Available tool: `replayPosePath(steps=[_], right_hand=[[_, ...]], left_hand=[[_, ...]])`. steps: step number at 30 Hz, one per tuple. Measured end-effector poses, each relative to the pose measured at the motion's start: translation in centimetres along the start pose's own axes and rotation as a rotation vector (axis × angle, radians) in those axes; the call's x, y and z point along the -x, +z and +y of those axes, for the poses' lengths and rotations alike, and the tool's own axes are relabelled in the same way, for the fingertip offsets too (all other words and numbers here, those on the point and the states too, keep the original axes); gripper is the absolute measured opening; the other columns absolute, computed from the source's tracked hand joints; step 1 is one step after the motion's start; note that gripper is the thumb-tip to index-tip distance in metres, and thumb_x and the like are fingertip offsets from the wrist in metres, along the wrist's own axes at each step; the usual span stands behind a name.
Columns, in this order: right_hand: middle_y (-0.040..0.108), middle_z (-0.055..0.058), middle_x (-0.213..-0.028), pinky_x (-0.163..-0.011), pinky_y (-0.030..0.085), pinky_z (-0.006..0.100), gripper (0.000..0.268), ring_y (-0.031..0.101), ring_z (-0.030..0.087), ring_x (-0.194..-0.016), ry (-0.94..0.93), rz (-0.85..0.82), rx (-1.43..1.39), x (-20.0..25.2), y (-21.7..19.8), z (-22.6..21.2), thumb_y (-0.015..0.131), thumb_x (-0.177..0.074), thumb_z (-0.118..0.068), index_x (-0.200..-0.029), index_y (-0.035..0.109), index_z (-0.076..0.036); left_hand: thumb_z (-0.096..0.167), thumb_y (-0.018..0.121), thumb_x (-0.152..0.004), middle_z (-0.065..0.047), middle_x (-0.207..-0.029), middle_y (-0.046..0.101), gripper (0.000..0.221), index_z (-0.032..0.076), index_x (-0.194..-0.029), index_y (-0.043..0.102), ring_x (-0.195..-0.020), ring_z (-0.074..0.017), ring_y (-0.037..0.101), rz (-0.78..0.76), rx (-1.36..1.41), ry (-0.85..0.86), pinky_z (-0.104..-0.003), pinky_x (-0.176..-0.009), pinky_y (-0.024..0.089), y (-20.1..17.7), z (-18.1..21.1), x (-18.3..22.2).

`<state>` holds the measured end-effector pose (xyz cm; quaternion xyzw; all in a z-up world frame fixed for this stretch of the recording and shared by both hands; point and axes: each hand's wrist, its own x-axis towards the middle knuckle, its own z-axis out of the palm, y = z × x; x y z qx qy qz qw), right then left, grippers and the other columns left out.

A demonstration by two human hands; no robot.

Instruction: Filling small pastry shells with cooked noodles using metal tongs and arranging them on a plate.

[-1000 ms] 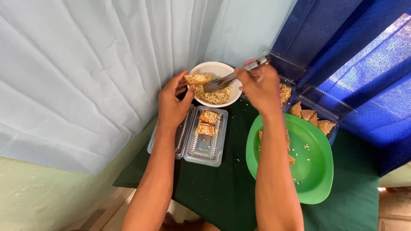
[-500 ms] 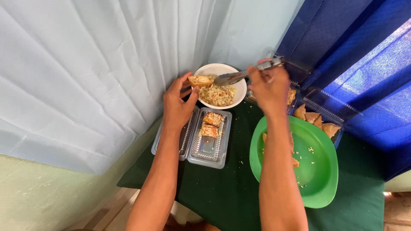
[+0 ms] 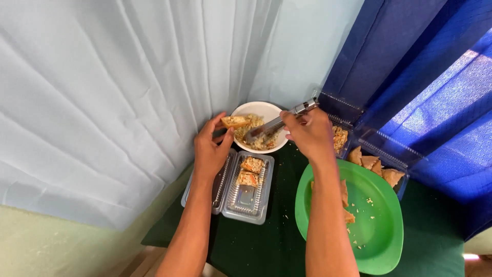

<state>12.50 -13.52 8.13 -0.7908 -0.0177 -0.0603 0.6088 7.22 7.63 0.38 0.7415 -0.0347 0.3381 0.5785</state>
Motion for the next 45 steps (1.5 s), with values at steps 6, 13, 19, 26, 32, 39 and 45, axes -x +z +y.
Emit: replayPosePath(steps=[6,13,19,26,32,39,45], right_hand=[[0.069,0.014,-0.079,-0.065,0.061,0.036,0.024,0.071,0.020,-0.074,-0.304,0.004,-0.051,-1.5,2.1,2.5,0.075,-0.089,-0.021,-0.098,0.072,0.001],[0.068,0.013,-0.073,-0.060,0.060,0.032,0.008,0.069,0.019,-0.060,-0.372,0.051,0.015,-0.4,-1.7,0.5,0.075,-0.091,-0.012,-0.094,0.073,-0.005],[0.072,0.012,-0.079,-0.067,0.059,0.039,0.014,0.075,0.025,-0.074,-0.395,0.152,0.214,-0.4,-0.7,0.6,0.077,-0.089,-0.015,-0.096,0.072,-0.004],[0.073,0.012,-0.076,-0.071,0.058,0.043,0.015,0.076,0.029,-0.075,-0.327,0.166,0.263,1.0,-0.8,-1.7,0.075,-0.087,-0.020,-0.089,0.069,-0.006],[0.075,0.013,-0.080,-0.073,0.059,0.047,0.026,0.076,0.031,-0.083,-0.198,0.100,0.280,0.0,-0.8,-0.1,0.076,-0.084,-0.032,-0.091,0.072,-0.007],[0.079,0.004,-0.087,-0.079,0.060,0.039,0.030,0.078,0.021,-0.088,-0.095,0.086,0.220,-0.5,-1.2,-0.5,0.076,-0.082,-0.038,-0.095,0.073,-0.012],[0.079,0.012,-0.091,-0.078,0.061,0.040,0.029,0.078,0.025,-0.090,-0.153,-0.047,0.152,0.7,-1.2,-1.8,0.074,-0.083,-0.031,-0.099,0.075,-0.007]], left_hand=[[0.014,0.072,-0.096,-0.030,-0.113,0.065,0.047,-0.005,-0.137,0.059,-0.112,-0.0441,0.066,0.026,0.014,0.015,-0.046,-0.085,0.064,0.3,-0.9,-0.1],[0.014,0.074,-0.093,-0.029,-0.113,0.066,0.050,-0.005,-0.137,0.060,-0.112,-0.0394,0.066,0.038,0.035,-0.004,-0.043,-0.087,0.062,0.4,-1.3,-0.2],[0.015,0.072,-0.095,-0.028,-0.109,0.067,0.047,-0.004,-0.137,0.061,-0.110,-0.0404,0.067,0.024,0.067,-0.005,-0.043,-0.085,0.062,0.5,-1.0,-0.2],[0.013,0.074,-0.094,-0.027,-0.107,0.067,0.047,-0.004,-0.136,0.062,-0.105,-0.0364,0.067,0.052,0.055,0.013,-0.042,-0.082,0.062,0.6,-1.8,-0.2],[0.011,0.075,-0.093,-0.026,-0.106,0.066,0.046,-0.003,-0.135,0.063,-0.102,-0.0351,0.068,0.063,0.060,0.021,-0.040,-0.080,0.063,0.7,-1.6,-0.1],[0.004,0.076,-0.092,-0.025,-0.105,0.065,0.046,-0.003,-0.136,0.064,-0.098,-0.0325,0.068,0.080,-0.004,0.074,-0.038,-0.079,0.061,0.8,-1.4,0.1],[0.005,0.074,-0.094,-0.027,-0.106,0.064,0.046,-0.005,-0.137,0.062,-0.101,-0.0359,0.068,0.064,-0.012,0.102,-0.041,-0.080,0.060,0.9,-1.9,0.1]])
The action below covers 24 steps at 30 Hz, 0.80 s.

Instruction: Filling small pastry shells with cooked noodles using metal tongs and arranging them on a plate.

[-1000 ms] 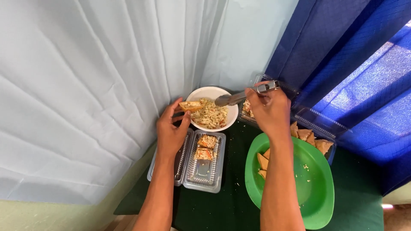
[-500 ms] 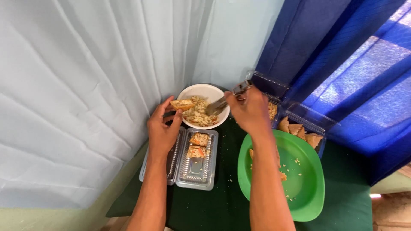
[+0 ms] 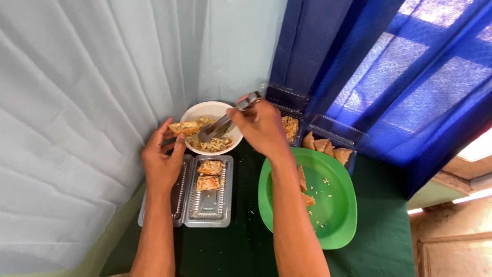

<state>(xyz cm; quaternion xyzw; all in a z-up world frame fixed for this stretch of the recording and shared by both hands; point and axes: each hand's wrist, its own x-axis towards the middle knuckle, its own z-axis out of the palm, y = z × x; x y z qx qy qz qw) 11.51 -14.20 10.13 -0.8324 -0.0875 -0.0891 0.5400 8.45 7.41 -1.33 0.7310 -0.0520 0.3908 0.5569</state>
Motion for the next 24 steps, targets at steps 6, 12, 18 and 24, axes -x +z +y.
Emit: replayPosePath(steps=[6,12,18,24], right_hand=[[0.077,0.014,-0.089,-0.079,0.061,0.040,0.032,0.078,0.025,-0.087,-0.064,-0.053,-0.086,-0.2,1.3,1.7,0.078,-0.082,-0.026,-0.104,0.072,-0.004],[0.077,0.011,-0.085,-0.073,0.062,0.039,0.031,0.079,0.024,-0.084,-0.048,0.034,-0.052,-0.5,-0.1,1.9,0.079,-0.081,-0.030,-0.101,0.073,-0.008],[0.076,0.011,-0.080,-0.066,0.062,0.034,0.021,0.077,0.019,-0.074,-0.063,0.136,-0.130,-0.5,-1.8,1.7,0.076,-0.083,-0.020,-0.097,0.072,-0.005],[0.076,0.010,-0.078,-0.063,0.062,0.032,0.022,0.078,0.019,-0.073,-0.053,0.163,-0.158,-0.2,-2.5,1.6,0.078,-0.082,-0.023,-0.096,0.073,-0.007]], left_hand=[[0.010,0.072,-0.099,-0.030,-0.107,0.063,0.045,-0.008,-0.139,0.060,-0.103,-0.0407,0.067,-0.052,-0.008,0.017,-0.044,-0.078,0.060,-0.2,0.6,0.0],[0.008,0.073,-0.098,-0.029,-0.107,0.065,0.044,-0.009,-0.137,0.061,-0.099,-0.0377,0.068,-0.025,-0.023,0.050,-0.043,-0.078,0.060,0.0,0.3,0.1],[0.002,0.070,-0.097,-0.030,-0.105,0.064,0.044,-0.012,-0.138,0.060,-0.092,-0.0370,0.067,-0.038,-0.023,0.111,-0.042,-0.072,0.058,0.2,0.1,0.2],[0.002,0.069,-0.099,-0.028,-0.106,0.063,0.045,-0.012,-0.140,0.059,-0.090,-0.0363,0.067,-0.056,-0.049,0.150,-0.040,-0.069,0.057,0.0,-0.1,0.2]])
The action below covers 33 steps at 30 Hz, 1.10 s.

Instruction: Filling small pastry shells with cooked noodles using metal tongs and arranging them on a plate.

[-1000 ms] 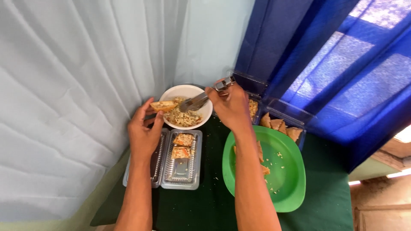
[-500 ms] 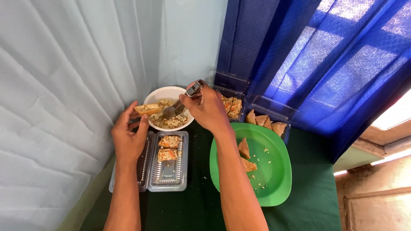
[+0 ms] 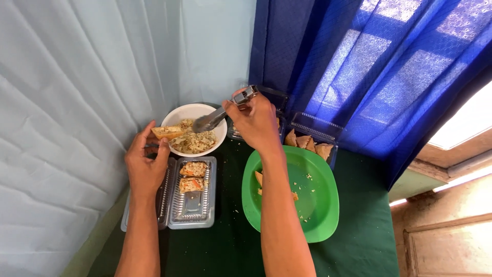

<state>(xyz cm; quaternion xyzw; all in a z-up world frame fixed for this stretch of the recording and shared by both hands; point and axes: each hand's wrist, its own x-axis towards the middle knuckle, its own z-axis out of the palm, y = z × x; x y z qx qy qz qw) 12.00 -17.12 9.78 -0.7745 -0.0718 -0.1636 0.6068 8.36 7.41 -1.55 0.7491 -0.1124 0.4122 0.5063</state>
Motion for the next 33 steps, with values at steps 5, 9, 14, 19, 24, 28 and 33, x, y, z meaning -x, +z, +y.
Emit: replayPosePath(steps=[5,9,14,19,24,28,33], right_hand=[[0.074,0.013,-0.077,-0.060,0.061,0.034,0.023,0.076,0.019,-0.069,-0.018,-0.019,-0.034,-0.3,0.4,0.7,0.075,-0.084,-0.019,-0.100,0.071,-0.003],[0.076,0.007,-0.078,-0.058,0.063,0.031,0.025,0.078,0.017,-0.068,-0.008,-0.046,0.041,-0.5,0.9,1.1,0.075,-0.084,-0.024,-0.102,0.070,-0.008],[0.075,0.015,-0.078,-0.057,0.063,0.032,0.025,0.077,0.022,-0.070,0.000,-0.034,-0.004,-0.2,0.7,0.2,0.075,-0.085,-0.021,-0.100,0.070,-0.003],[0.075,0.022,-0.082,-0.063,0.066,0.036,0.026,0.078,0.026,-0.076,-0.002,-0.056,-0.061,0.3,0.6,-0.3,0.072,-0.086,-0.017,-0.102,0.067,0.003],[0.076,0.013,-0.080,-0.063,0.067,0.031,0.026,0.078,0.021,-0.076,0.042,-0.025,-0.023,-0.2,0.8,-0.4,0.074,-0.083,-0.021,-0.100,0.070,-0.003],[0.075,0.009,-0.079,-0.063,0.065,0.036,0.028,0.079,0.020,-0.078,0.018,-0.001,0.046,-0.4,0.9,0.2,0.077,-0.081,-0.028,-0.098,0.071,-0.007],[0.075,0.012,-0.076,-0.060,0.064,0.034,0.027,0.078,0.021,-0.071,0.005,-0.009,0.030,-0.3,1.3,0.0,0.077,-0.081,-0.028,-0.096,0.070,-0.007]], left_hand=[[0.000,0.070,-0.098,-0.030,-0.106,0.064,0.045,-0.014,-0.139,0.059,-0.089,-0.0384,0.067,0.011,-0.005,0.017,-0.042,-0.068,0.056,0.2,-0.1,0.0],[0.002,0.070,-0.099,-0.029,-0.104,0.064,0.045,-0.014,-0.139,0.059,-0.088,-0.0381,0.067,0.020,-0.005,0.020,-0.041,-0.067,0.056,0.1,-0.4,0.0],[0.003,0.071,-0.099,-0.029,-0.104,0.064,0.045,-0.014,-0.139,0.059,-0.088,-0.0371,0.067,0.021,0.007,0.008,-0.041,-0.067,0.056,0.1,-0.2,0.1],[0.001,0.071,-0.098,-0.030,-0.103,0.064,0.044,-0.014,-0.138,0.060,-0.087,-0.0378,0.067,0.025,0.026,0.005,-0.040,-0.067,0.056,0.0,0.2,0.3],[-0.001,0.071,-0.097,-0.030,-0.105,0.063,0.046,-0.014,-0.140,0.060,-0.089,-0.0376,0.067,-0.011,0.006,0.000,-0.039,-0.067,0.056,0.4,-1.0,0.2],[-0.002,0.071,-0.098,-0.030,-0.105,0.063,0.046,-0.014,-0.141,0.058,-0.087,-0.0360,0.065,0.000,0.031,-0.007,-0.040,-0.068,0.055,0.3,-1.0,0.1],[-0.001,0.070,-0.100,-0.029,-0.106,0.060,0.051,-0.014,-0.146,0.053,-0.089,-0.0332,0.062,0.031,0.059,-0.045,-0.043,-0.072,0.055,0.3,-0.8,0.2]])
